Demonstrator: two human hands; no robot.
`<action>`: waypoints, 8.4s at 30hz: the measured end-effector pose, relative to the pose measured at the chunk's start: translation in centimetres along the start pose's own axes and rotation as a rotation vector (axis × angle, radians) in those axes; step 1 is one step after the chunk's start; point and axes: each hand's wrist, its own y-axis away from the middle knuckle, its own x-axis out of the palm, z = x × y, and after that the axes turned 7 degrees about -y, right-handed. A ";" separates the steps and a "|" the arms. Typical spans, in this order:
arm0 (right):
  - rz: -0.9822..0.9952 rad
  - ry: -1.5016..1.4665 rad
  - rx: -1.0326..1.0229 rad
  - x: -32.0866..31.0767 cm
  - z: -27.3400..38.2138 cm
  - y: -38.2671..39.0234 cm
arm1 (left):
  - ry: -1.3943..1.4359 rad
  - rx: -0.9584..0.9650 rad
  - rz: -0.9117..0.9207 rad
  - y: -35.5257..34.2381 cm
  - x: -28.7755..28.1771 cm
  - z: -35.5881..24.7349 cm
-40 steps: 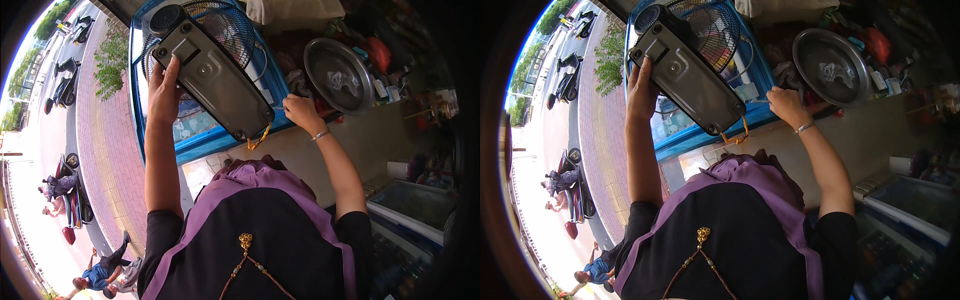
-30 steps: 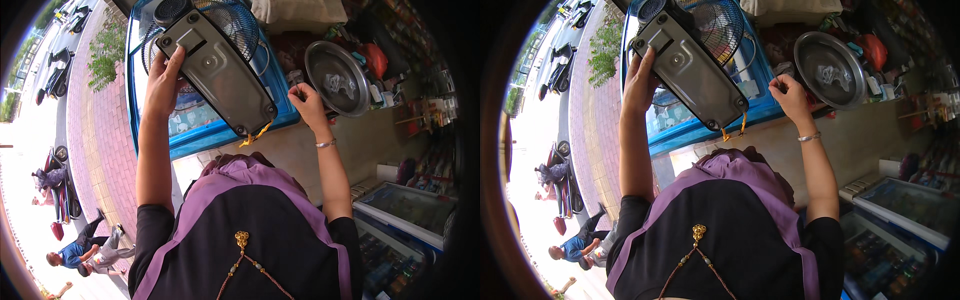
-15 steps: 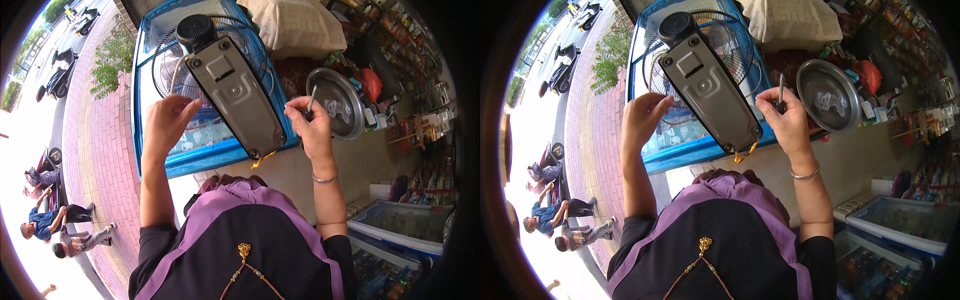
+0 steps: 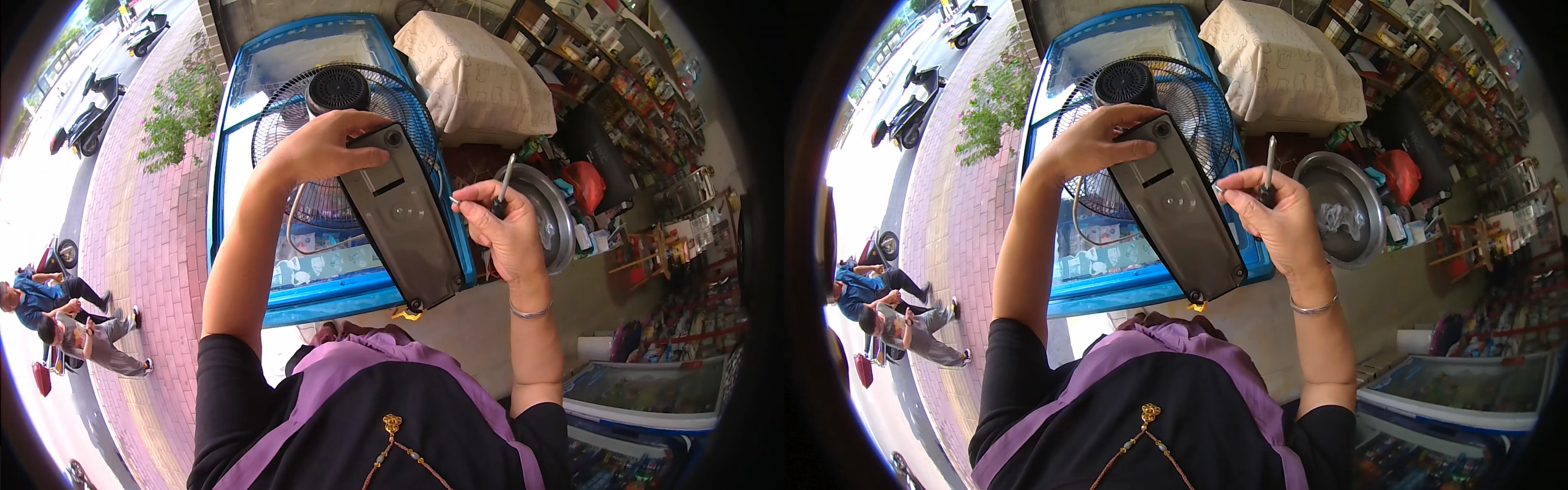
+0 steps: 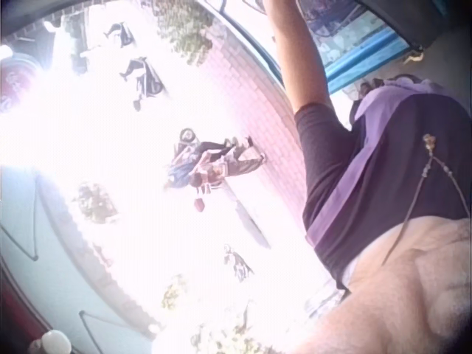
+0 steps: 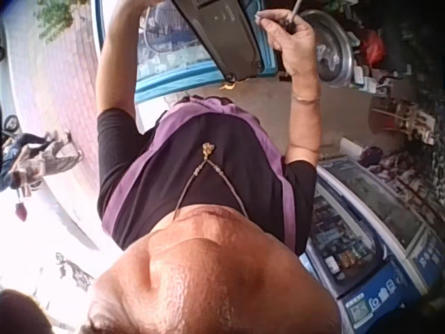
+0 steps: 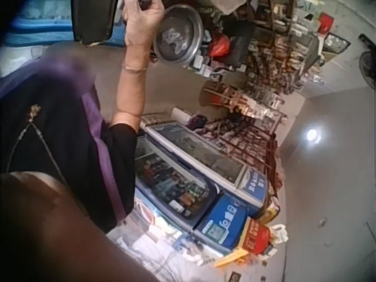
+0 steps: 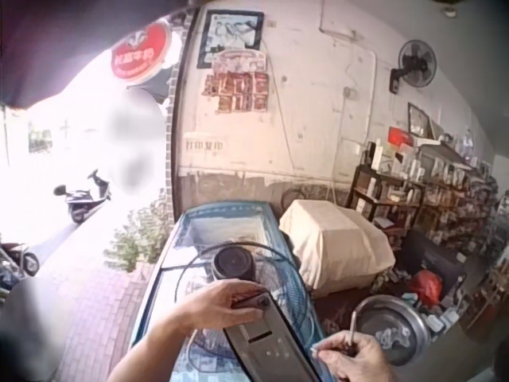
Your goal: The person uses a screwdriver to remove screws from a small black electronic device, wipes it with a cloth, ties a yellow cord to it, and then places the device on a shelf next to a fan.
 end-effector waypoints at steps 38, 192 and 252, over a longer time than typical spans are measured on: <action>0.026 0.476 -0.158 6.0 0.7 -8.3 | 0.295 0.127 0.185 -0.9 -0.4 2.9; 0.215 1.636 -0.165 9.5 9.5 -4.3 | 0.316 0.133 0.046 -2.5 2.9 2.2; -0.224 0.691 0.584 9.8 10.4 -4.4 | 0.287 0.210 -0.057 -1.6 3.5 2.3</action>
